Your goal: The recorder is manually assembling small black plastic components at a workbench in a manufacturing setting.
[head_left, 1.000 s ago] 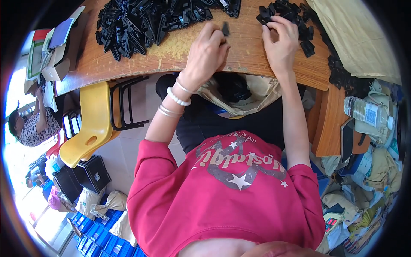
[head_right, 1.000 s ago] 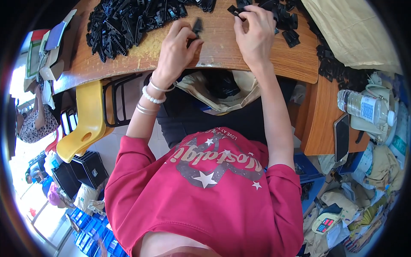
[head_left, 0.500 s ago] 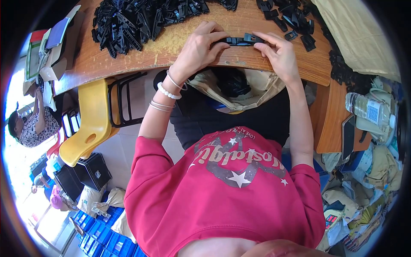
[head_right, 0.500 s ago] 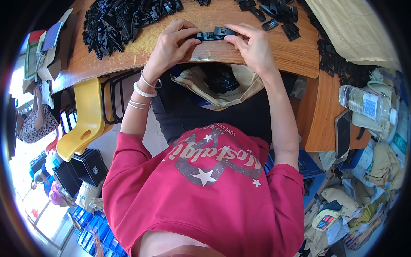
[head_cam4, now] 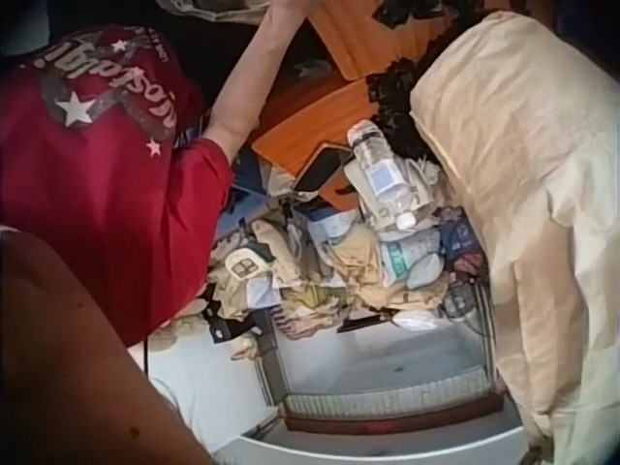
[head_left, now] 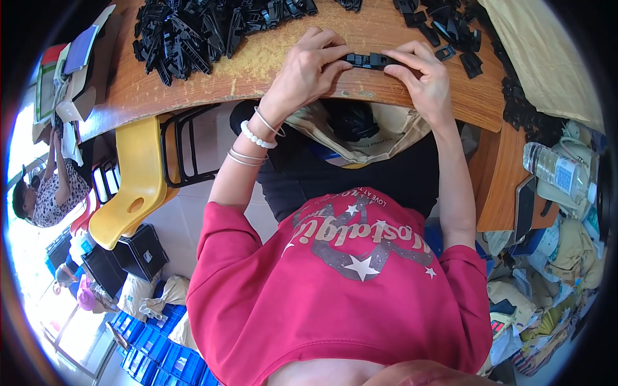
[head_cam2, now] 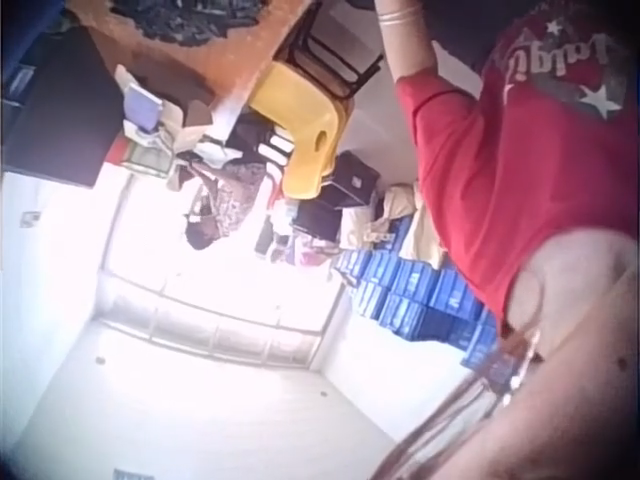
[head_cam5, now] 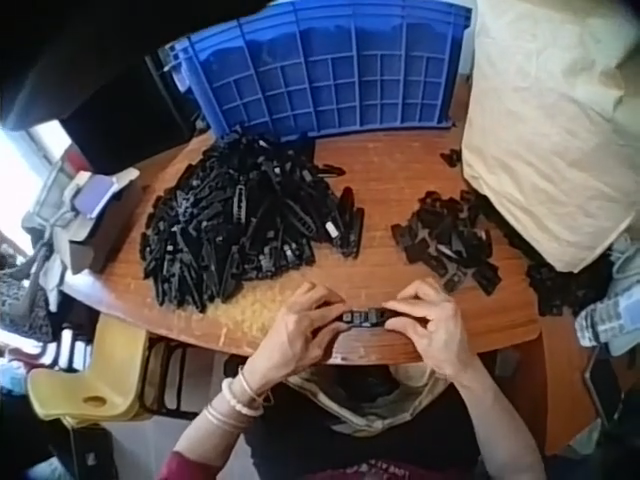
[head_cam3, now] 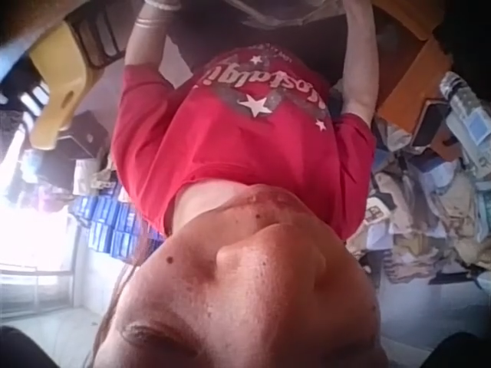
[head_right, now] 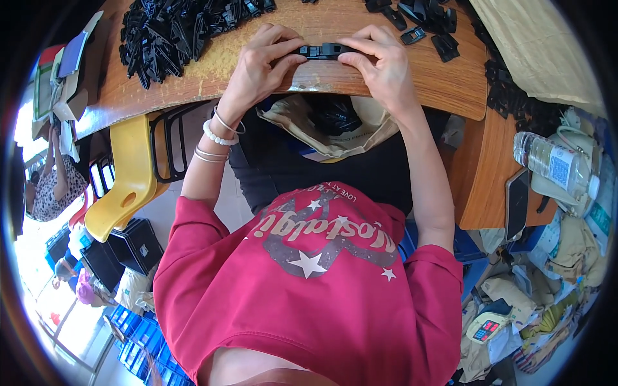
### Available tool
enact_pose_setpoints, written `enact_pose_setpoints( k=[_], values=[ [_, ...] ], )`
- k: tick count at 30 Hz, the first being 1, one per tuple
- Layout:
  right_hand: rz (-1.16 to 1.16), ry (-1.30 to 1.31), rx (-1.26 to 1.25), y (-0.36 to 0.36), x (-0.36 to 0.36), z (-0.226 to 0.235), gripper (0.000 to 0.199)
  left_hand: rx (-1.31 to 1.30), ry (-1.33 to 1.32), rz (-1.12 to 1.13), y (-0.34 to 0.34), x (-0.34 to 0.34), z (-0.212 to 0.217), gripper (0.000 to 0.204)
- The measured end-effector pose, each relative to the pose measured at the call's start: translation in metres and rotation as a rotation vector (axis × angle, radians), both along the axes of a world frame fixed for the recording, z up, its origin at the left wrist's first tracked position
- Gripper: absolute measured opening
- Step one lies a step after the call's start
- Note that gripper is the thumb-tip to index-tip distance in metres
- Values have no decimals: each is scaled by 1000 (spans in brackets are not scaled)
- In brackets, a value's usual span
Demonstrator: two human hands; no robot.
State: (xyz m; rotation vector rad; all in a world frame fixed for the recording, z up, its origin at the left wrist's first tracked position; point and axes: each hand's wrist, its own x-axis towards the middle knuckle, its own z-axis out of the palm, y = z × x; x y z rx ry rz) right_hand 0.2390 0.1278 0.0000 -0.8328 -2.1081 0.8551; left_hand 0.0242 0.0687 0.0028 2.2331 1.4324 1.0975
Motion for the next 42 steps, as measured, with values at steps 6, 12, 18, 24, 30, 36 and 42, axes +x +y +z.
enact_pose_setpoints(
  k=[6, 12, 18, 24, 30, 36, 42],
  values=[
    [14, 23, -104, -10, -4, 3, 17, -166, -12, -71, 4, -3, 10, 22],
    [-355, 141, 112, -8, 16, 8, 16, 263, 263, 258, 74, -20, 21, 32],
    [-441, -252, 356, 19, 32, -1, 21, 241, 418, 141, 99, 1, 10, 32],
    [-327, -105, 303, 4, 28, -1, 26, 258, 277, 82, 56, 11, -10, 33],
    [-482, -226, 461, 7, 26, -10, 19, 357, 384, 95, 26, 21, 10, 22],
    [-478, 277, 108, -12, 17, -5, 15, 319, 371, 93, -11, 32, 0, 25],
    [-198, 311, -480, -24, 14, 10, 24, 186, 1, 243, -23, 24, -3, 21]
  ],
)
